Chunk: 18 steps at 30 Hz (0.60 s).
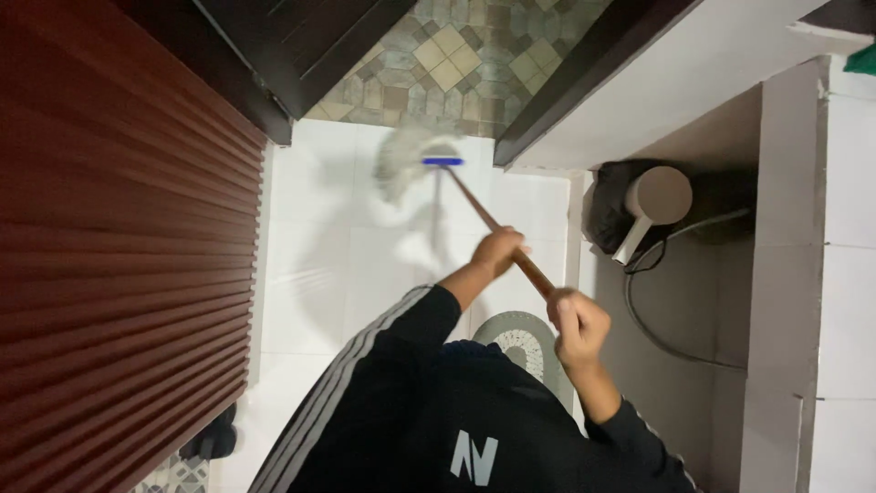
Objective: Mopping the white tile floor in a room containing a kitchenette.
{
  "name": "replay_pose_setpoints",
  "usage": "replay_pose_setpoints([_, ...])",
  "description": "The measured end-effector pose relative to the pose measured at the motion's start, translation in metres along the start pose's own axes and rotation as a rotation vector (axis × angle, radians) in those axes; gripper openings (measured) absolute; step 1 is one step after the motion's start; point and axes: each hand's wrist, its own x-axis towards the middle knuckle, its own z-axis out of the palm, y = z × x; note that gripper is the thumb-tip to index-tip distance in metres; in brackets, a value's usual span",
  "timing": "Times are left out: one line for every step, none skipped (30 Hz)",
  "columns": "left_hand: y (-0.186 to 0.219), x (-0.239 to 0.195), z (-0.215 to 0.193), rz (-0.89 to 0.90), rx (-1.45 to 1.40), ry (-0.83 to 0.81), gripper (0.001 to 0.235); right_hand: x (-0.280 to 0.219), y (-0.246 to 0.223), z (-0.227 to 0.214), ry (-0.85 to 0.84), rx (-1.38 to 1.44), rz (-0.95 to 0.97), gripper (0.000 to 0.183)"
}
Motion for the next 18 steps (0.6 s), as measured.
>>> replay_pose_setpoints([0.014, -0.002, -0.006, 0.09, -0.033, -0.017, 0.024, -0.005, -0.002, -0.001, 0.015, -0.013, -0.001, 0.037])
replay_pose_setpoints([0.027, -0.005, -0.011, 0.178, -0.066, -0.035, 0.027, -0.011, -0.004, -0.001, 0.03, -0.025, 0.0, 0.036])
replay_pose_setpoints([0.028, -0.008, -0.013, 0.18, -0.069, -0.037, 0.027, -0.012, -0.004, 0.001, 0.031, -0.029, 0.001, 0.036])
replay_pose_setpoints([0.029, -0.01, -0.015, 0.174, -0.081, -0.061, 0.029, -0.014, -0.002, 0.003, 0.031, 0.012, 0.022, 0.036])
replay_pose_setpoints([0.03, -0.013, -0.016, 0.169, -0.093, -0.086, 0.031, -0.016, -0.001, 0.004, 0.032, 0.053, 0.042, 0.036])
replay_pose_setpoints([0.031, -0.016, -0.025, 0.164, -0.093, -0.081, 0.031, -0.013, -0.005, 0.007, 0.026, 0.055, 0.043, 0.036])
replay_pose_setpoints([0.032, -0.02, -0.033, 0.103, -0.077, -0.09, 0.03, -0.011, -0.01, 0.01, 0.01, 0.106, 0.04, 0.036])
replay_pose_setpoints([0.032, -0.024, -0.045, 0.037, -0.058, -0.093, 0.029, -0.008, -0.014, 0.014, -0.012, 0.163, 0.036, 0.036])
replay_pose_setpoints([0.016, -0.029, -0.046, 0.027, -0.055, -0.084, 0.029, -0.003, -0.016, 0.02, -0.024, 0.171, 0.036, 0.036])
replay_pose_setpoints([0.0, -0.036, -0.047, 0.038, -0.055, -0.029, 0.027, 0.0, -0.017, 0.027, -0.071, 0.191, 0.038, 0.035])
replay_pose_setpoints([-0.015, -0.042, -0.049, 0.048, -0.055, 0.026, 0.025, 0.004, -0.019, 0.033, -0.117, 0.211, 0.04, 0.034])
replay_pose_setpoints([-0.025, -0.05, -0.064, 0.037, -0.052, 0.036, 0.025, 0.007, -0.014, 0.043, -0.131, 0.218, 0.041, 0.034])
replay_pose_setpoints([-0.035, -0.058, -0.079, 0.046, -0.02, 0.094, 0.023, 0.009, -0.008, 0.052, -0.18, 0.198, 0.039, 0.034])
replay_pose_setpoints([-0.044, -0.067, -0.093, 0.056, 0.011, 0.15, 0.021, 0.011, -0.003, 0.061, -0.227, 0.175, 0.038, 0.034])
replay_pose_setpoints([-0.077, -0.068, -0.072, 0.045, 0.013, 0.157, 0.021, 0.012, 0.004, 0.064, -0.239, 0.181, 0.039, 0.034])
replay_pose_setpoints([-0.11, -0.069, -0.052, -0.137, -0.468, 0.188, 0.024, 0.013, 0.01, 0.068, -0.254, 0.155, 0.021, 0.034])
replay_pose_setpoints([-0.143, -0.07, -0.032, -0.318, -0.95, 0.216, 0.029, 0.015, 0.017, 0.072, -0.27, 0.128, 0.002, 0.035])
replay_pose_setpoints([-0.127, -0.07, -0.041, -0.317, -0.948, 0.223, 0.029, 0.014, 0.018, 0.067, -0.275, 0.131, -0.001, 0.035])
